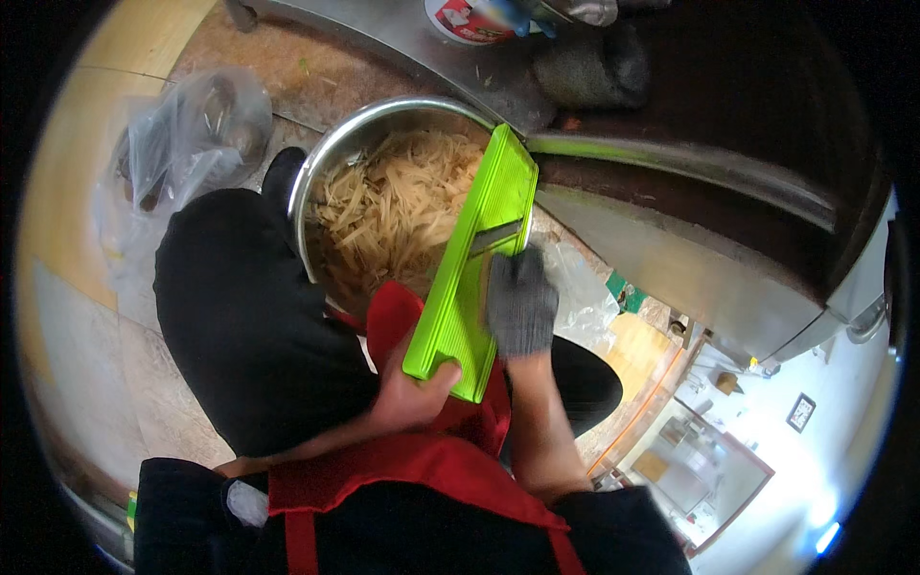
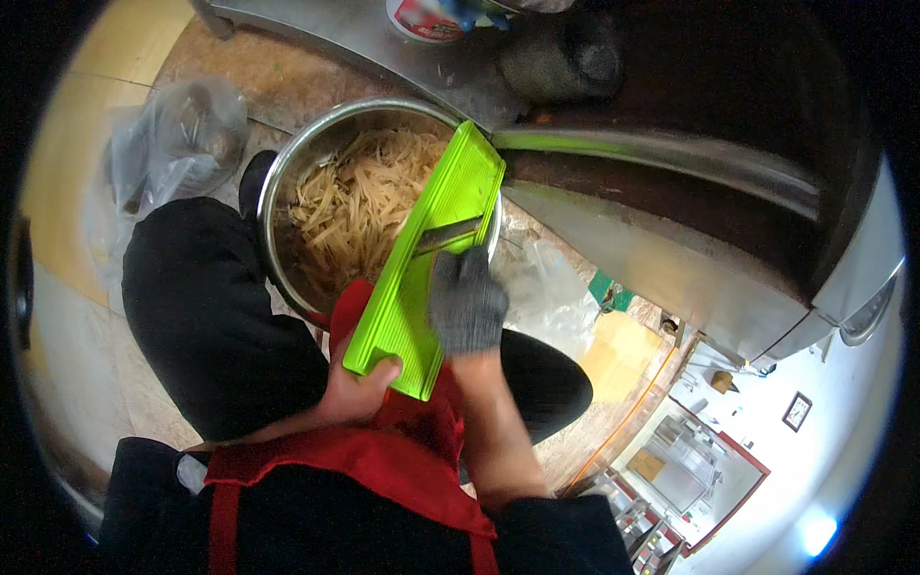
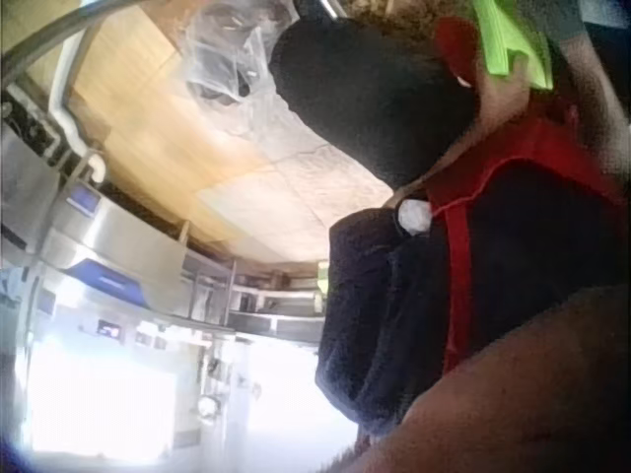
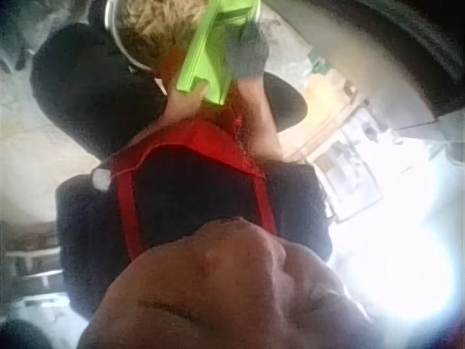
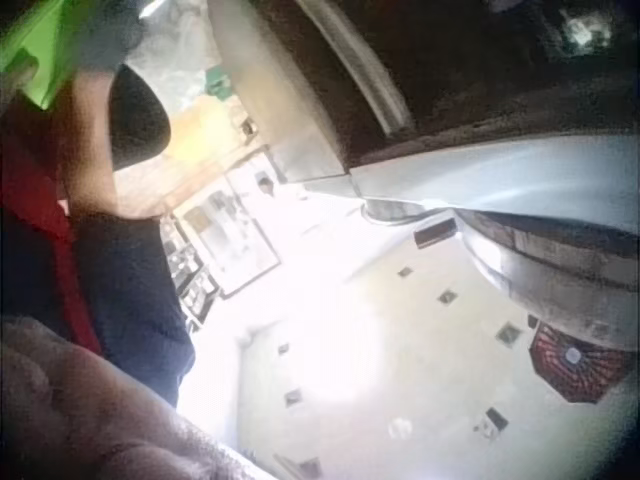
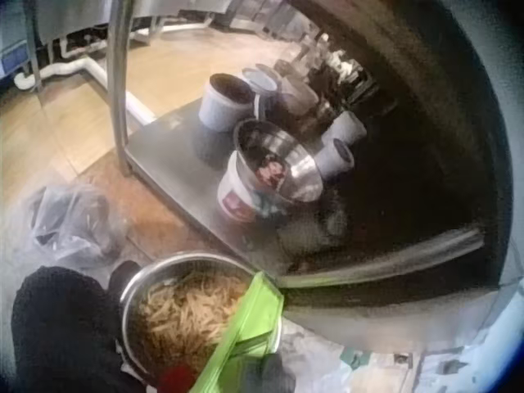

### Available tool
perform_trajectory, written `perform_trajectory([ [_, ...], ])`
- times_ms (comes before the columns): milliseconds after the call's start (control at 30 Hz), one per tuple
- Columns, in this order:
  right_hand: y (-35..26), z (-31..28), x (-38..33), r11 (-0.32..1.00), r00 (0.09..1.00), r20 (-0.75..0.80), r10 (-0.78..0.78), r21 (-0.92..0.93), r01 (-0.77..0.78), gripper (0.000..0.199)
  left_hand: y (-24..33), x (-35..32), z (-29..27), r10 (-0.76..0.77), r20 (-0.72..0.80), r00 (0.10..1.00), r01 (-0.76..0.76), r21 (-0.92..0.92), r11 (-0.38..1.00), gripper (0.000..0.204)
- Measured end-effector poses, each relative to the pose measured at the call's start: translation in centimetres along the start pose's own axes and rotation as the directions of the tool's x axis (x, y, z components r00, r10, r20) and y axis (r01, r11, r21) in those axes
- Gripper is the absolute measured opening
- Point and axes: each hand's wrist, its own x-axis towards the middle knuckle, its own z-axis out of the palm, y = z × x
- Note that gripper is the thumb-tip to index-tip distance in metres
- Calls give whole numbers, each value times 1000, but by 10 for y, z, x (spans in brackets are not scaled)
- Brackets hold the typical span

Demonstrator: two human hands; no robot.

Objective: The person sits on the floor and grates a brown root vegetable into a metal bowl using a green mandoline slicer. They briefly switch to using a knife to trim the vegetable before resuming grating.

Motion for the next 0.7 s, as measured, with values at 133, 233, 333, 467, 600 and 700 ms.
perform_trajectory([
  [133, 45, 33, 130, 922, 916, 119, 384, 3, -387, 46, -7, 3, 4, 46, 74, 996, -49, 31, 998, 37],
  [233, 115, 75, 189, 954, 942, 151, 298, -75, -290, 54, 7, 13, 17, 51, 92, 994, -51, -2, 999, 36],
  [333, 108, 61, 178, 975, 955, 220, 199, 49, -215, 56, 13, 9, 14, 15, 78, 997, -14, -16, 1000, 34],
  [467, 36, -21, 59, 965, 960, 166, 227, 96, -245, 44, 5, 5, 13, -16, 78, 997, 18, -27, 999, 34],
  [600, -15, -28, -36, 998, 999, 38, 7, 59, -9, 27, -5, 1, 3, -4, 29, 1000, 5, -40, 999, 34],
  [700, -4, -8, 5, 998, 996, 76, 46, -47, -42, 25, -7, -2, 6, 16, 14, 1000, -15, -67, 998, 35],
])
